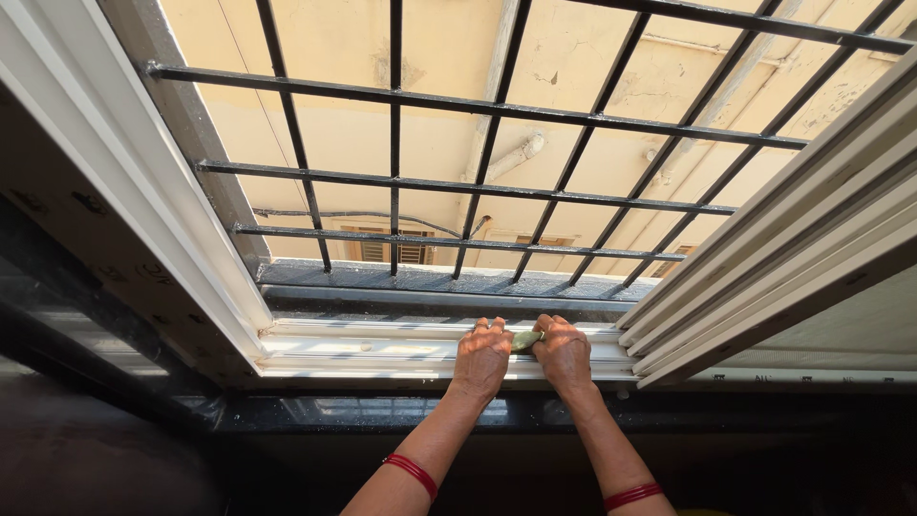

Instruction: The person wipes the white window frame and black metal grille with a green cloth. The person repeatedly wipes the horizontal and vertical sections of the frame and grille, moving the cloth back and forth along the surfaces.

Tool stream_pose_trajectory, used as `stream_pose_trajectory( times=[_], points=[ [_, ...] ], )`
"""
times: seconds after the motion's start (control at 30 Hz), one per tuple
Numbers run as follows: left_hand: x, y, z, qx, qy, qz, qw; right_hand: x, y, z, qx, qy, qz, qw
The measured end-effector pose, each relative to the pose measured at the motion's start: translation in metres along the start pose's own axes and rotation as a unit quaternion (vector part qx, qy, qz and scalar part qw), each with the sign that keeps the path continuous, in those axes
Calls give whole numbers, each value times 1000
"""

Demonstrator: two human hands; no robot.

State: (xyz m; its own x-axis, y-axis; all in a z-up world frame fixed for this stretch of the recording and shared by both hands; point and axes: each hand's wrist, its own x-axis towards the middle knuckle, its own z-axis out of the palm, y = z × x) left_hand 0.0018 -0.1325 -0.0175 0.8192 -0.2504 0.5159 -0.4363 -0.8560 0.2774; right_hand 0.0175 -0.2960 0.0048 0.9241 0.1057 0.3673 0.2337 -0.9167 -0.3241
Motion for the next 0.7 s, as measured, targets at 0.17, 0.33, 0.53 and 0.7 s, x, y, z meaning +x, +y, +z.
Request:
stream_pose_trajectory(
  times=[0.17, 0.33, 0.53, 0.7],
  points=[
    [-23, -49, -35, 36, -48, -38, 997, 3, -51, 31, 15, -33, -13, 999],
    [-50, -105, -71, 52, 7, -74, 996, 7, -113, 68, 59, -3, -100, 993],
    [-61, -151, -116, 80, -27, -94, 992, 20, -185, 73, 48, -114, -108, 986],
    [-47, -184, -149, 116, -15, -111, 987, 35, -221, 64, 97, -53, -157, 981]
  ],
)
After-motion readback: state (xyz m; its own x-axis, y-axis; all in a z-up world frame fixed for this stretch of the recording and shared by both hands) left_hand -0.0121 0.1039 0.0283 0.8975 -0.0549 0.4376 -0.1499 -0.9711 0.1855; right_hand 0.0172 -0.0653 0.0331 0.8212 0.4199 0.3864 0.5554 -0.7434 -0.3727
